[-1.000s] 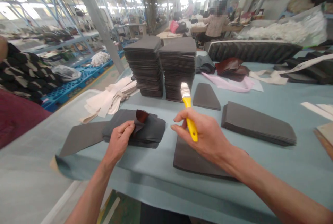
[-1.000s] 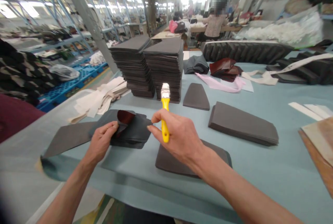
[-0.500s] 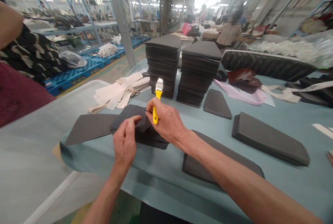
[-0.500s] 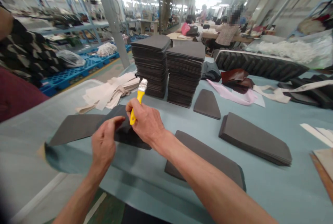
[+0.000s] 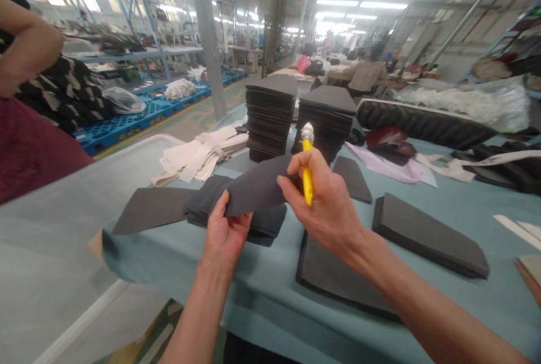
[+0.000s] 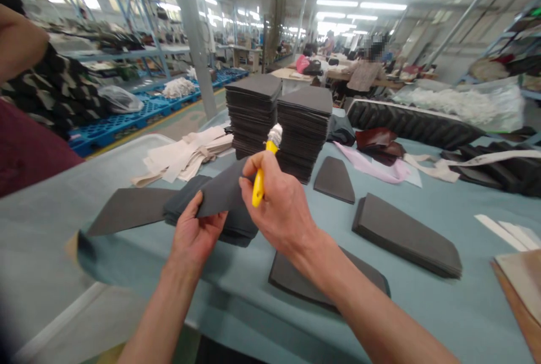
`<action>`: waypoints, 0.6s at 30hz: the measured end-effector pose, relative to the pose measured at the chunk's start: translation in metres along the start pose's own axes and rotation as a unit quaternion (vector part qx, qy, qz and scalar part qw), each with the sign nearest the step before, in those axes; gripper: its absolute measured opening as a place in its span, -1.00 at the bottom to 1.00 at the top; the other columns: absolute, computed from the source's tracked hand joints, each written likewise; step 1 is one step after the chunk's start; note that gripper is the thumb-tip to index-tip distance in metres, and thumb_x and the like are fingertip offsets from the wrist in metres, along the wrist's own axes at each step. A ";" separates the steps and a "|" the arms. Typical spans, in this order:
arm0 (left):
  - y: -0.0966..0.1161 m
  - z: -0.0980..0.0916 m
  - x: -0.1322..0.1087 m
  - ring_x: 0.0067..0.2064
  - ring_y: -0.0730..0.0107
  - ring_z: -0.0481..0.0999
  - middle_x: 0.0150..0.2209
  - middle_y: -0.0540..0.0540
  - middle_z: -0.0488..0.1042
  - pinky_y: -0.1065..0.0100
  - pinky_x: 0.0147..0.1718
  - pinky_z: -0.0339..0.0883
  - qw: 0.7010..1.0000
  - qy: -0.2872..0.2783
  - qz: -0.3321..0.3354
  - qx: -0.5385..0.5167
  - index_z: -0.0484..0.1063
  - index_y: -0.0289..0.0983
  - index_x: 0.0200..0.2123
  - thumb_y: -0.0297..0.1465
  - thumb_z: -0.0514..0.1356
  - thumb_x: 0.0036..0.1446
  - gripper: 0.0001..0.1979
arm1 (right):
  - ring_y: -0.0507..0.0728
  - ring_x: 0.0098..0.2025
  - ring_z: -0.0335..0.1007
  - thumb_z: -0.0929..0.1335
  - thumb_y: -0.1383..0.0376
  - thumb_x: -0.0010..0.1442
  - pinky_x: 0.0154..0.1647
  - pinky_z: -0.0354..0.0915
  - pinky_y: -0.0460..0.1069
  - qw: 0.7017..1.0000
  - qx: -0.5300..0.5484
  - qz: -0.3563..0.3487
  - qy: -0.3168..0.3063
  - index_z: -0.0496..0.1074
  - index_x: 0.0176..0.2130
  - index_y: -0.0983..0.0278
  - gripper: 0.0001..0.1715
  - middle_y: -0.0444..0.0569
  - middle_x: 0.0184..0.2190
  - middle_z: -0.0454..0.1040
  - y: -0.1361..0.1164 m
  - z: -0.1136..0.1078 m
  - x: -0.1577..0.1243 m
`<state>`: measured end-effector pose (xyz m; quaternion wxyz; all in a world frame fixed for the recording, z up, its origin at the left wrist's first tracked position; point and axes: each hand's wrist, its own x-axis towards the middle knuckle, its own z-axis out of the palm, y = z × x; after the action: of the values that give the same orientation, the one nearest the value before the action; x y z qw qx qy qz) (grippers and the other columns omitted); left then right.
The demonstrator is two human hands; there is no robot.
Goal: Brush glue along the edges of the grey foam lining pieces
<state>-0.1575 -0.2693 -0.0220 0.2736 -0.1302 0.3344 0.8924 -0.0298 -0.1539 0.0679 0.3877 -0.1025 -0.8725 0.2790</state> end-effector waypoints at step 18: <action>-0.021 0.019 -0.046 -0.46 0.43 0.51 -0.32 -0.07 0.66 0.52 -0.53 0.45 0.869 -0.264 -0.047 0.416 0.65 -0.22 0.05 -0.38 0.62 -0.26 -0.30 | 0.01 -0.55 0.24 0.40 0.22 0.27 -0.50 0.23 -0.05 0.975 -0.152 0.140 0.080 0.32 -0.23 0.14 -0.85 -0.23 -0.49 0.35 0.060 -0.134 -0.138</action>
<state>-0.1087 -0.2620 0.0000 0.4225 0.2204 0.5832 0.6579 0.1601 -0.1042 0.0215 0.3930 -0.3034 -0.8479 0.1858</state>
